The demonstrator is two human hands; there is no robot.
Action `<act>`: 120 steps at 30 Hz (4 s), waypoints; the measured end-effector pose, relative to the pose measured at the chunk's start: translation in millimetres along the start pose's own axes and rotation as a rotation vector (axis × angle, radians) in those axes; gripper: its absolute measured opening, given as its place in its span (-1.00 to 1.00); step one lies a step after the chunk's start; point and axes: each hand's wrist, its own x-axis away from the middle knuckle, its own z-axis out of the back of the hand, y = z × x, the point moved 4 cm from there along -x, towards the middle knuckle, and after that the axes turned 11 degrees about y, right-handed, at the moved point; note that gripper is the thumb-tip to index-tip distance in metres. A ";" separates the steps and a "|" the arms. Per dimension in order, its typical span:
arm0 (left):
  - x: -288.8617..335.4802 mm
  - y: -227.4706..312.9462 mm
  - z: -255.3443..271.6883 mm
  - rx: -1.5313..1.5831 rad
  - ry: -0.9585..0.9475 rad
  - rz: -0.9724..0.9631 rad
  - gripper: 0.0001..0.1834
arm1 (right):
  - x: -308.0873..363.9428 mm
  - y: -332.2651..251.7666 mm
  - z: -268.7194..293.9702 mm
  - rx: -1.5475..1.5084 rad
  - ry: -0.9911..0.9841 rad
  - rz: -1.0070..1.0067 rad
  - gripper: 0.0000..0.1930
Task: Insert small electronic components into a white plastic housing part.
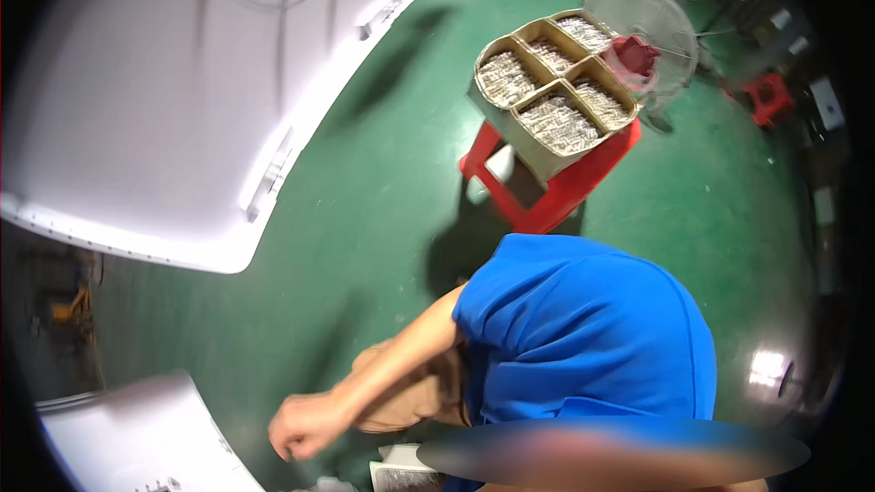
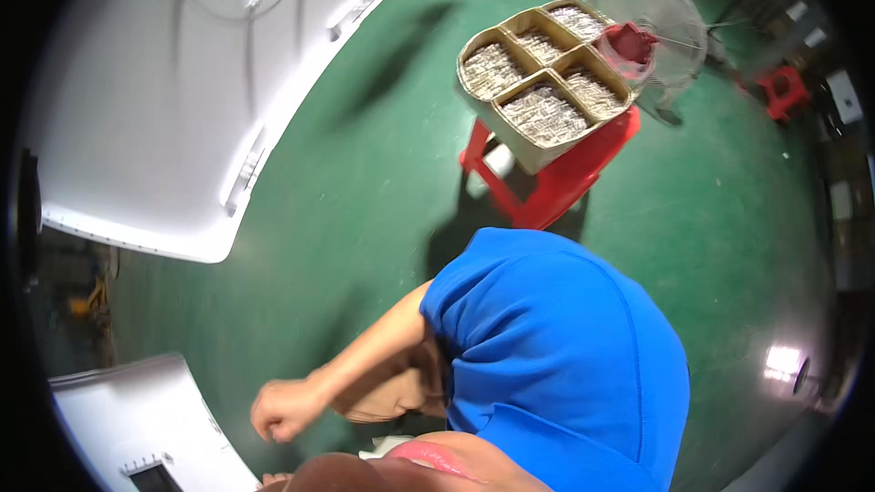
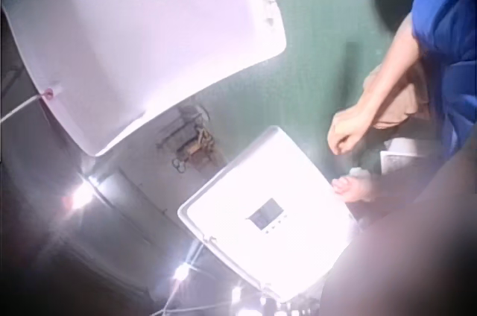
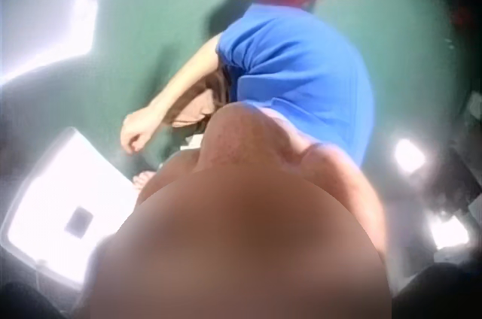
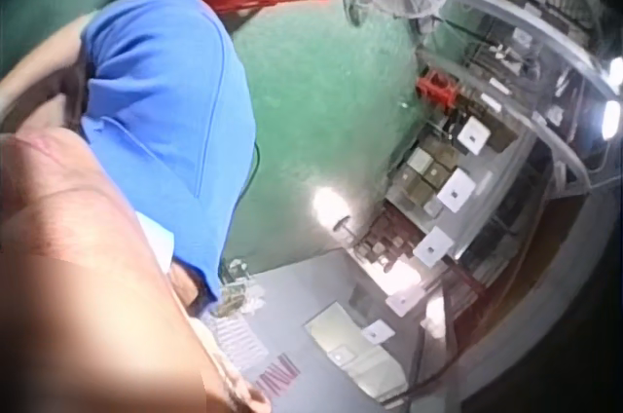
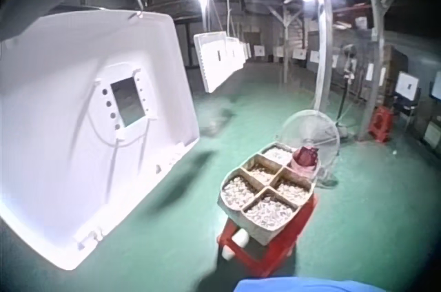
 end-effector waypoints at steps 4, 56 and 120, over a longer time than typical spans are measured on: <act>45.4 -69.7 -144.5 0.230 -0.056 -0.348 -0.69 | -36.1 -41.2 57.8 0.207 0.088 0.084 -0.84; 60.9 -120.8 -195.8 -0.285 0.543 -0.882 -0.74 | -22.5 -38.6 -0.6 0.500 -0.238 0.460 -0.91; 55.3 -179.4 -248.2 -0.132 0.731 -0.821 -0.84 | -12.1 -82.4 40.6 0.806 -0.159 0.678 -0.83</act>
